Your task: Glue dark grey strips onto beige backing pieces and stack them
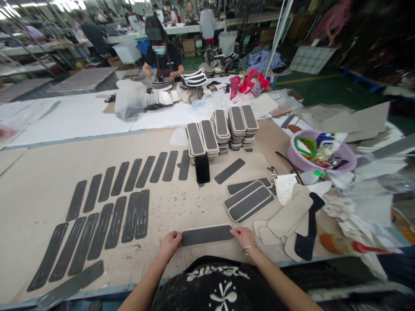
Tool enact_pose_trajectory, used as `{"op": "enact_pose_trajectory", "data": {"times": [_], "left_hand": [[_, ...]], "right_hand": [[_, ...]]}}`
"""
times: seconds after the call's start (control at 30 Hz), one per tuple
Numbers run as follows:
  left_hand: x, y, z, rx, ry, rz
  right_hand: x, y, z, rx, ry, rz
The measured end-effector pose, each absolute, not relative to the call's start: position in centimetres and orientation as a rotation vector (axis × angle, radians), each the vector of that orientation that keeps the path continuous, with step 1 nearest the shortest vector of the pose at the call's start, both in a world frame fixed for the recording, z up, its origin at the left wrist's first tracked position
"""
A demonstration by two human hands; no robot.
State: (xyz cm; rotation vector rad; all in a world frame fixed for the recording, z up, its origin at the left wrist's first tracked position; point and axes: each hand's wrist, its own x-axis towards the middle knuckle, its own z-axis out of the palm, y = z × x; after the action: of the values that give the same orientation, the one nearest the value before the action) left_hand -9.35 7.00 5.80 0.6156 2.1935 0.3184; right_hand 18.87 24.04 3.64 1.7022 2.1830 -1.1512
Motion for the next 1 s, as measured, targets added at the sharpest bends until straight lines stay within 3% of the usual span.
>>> {"op": "enact_pose_trajectory", "data": {"times": [1.0], "left_hand": [[-8.2, 7.4, 5.9, 0.671, 2.347, 0.188]], "right_hand": [[18.2, 24.3, 4.8, 1.568, 2.138, -0.941]]}}
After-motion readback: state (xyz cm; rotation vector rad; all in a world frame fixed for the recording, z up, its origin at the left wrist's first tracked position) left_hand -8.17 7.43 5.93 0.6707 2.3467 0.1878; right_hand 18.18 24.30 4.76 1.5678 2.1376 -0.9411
